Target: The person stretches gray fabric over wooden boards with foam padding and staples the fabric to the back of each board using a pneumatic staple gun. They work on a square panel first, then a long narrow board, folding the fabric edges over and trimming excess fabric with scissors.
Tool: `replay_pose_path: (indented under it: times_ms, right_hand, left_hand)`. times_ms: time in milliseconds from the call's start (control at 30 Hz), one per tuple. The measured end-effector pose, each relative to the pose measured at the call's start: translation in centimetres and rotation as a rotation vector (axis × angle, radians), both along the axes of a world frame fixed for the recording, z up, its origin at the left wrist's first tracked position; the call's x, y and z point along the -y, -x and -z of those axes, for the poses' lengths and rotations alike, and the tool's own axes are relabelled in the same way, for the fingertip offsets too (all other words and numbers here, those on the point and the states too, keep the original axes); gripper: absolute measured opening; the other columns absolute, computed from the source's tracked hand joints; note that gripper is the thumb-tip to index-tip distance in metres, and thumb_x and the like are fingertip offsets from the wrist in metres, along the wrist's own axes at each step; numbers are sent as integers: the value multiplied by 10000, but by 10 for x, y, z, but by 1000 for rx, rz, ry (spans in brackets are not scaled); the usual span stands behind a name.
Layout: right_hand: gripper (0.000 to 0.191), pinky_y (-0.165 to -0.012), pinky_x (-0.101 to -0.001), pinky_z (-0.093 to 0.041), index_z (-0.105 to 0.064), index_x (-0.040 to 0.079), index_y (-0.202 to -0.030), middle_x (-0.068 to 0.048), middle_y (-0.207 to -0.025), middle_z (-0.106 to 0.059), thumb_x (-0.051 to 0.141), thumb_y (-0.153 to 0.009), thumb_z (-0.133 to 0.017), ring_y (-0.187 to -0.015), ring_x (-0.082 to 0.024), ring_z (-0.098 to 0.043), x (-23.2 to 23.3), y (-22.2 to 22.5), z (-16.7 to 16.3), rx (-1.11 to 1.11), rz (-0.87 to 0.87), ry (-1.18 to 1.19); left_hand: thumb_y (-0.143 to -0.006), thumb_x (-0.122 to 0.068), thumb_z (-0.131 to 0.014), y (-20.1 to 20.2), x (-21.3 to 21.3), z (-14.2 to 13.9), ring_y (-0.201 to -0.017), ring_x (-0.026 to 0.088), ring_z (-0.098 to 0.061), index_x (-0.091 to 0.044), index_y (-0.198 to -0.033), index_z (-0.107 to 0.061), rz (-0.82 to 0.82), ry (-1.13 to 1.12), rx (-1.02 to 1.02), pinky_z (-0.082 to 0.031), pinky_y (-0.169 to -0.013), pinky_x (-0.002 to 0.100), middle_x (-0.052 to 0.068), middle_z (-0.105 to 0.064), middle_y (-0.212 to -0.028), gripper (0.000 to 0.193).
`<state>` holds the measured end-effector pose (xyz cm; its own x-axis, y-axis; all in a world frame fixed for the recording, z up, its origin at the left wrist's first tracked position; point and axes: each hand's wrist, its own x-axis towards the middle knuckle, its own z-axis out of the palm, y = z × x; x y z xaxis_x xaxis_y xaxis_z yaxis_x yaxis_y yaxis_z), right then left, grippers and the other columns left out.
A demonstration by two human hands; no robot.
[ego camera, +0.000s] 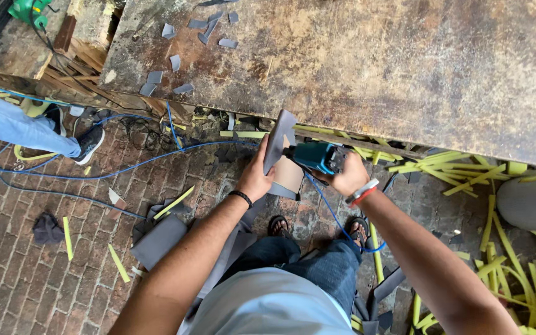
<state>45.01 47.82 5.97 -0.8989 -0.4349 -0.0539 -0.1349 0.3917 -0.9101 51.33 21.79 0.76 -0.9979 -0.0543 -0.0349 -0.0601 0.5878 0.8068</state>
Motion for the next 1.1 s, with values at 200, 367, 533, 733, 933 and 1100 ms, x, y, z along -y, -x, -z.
replay_pose_path:
  times_ms: [200, 367, 533, 733, 933, 1100]
  right_hand:
    - [484, -811, -369, -572, -717, 37, -1125, -131, -1006, -779, 209, -704, -882, -884, -214, -733, 12, 9, 1, -153, -65, -20]
    - [508, -816, -382, -575, -727, 47, -1110, -165, -985, -767, 283, -702, -917, -901, -268, -739, 16, -7, -6, -95, -59, -232]
    - [558, -851, -378, -574, -710, 32, -1113, -145, -1025, -778, 260, -641, -903, -934, -257, -751, 20, -19, -1, -74, -56, -94]
    - [555, -846, -382, -575, -725, 33, -1103, -153, -1027, -778, 275, -640, -913, -949, -262, -755, 19, -25, 11, -34, -62, -102]
    - [538, -792, -387, -590, -730, 15, -1060, -175, -965, -772, 335, -667, -912, -864, -278, -757, 23, -23, 12, -23, -51, -256]
    - [477, -751, -384, -603, -775, 29, -1004, -168, -880, -785, 385, -703, -878, -795, -249, -777, 15, -34, 16, 41, 62, -201]
  left_hand:
    - [-852, -1, -696, 1, -5, 2, -1394, 421, -503, -281, -1641, -37, 13, 12, -7, -520, -1060, 455, 233, -372, -1622, 1066]
    - [-866, -9, -711, 5, -1, 2, -1423, 421, -456, -262, -1630, 6, 43, 39, 24, -492, -1092, 459, 236, -310, -1643, 1078]
    - [-853, 14, -728, 6, 5, -1, -1432, 420, -424, -244, -1615, 66, 102, 59, 60, -484, -1100, 473, 263, -255, -1647, 1130]
    - [-843, 7, -747, 9, 5, -1, -1393, 392, -486, -275, -1598, 111, 121, 47, 136, -518, -1064, 477, 258, -297, -1628, 1178]
    - [-846, -23, -751, 7, 11, 3, -1287, 397, -599, -284, -1615, 104, 111, 68, 157, -559, -1005, 474, 260, -458, -1531, 1179]
    - [-871, -157, -722, -1, 8, 11, -1044, 376, -739, -286, -1638, -110, -128, 126, 289, -619, -870, 454, 194, -724, -1232, 990]
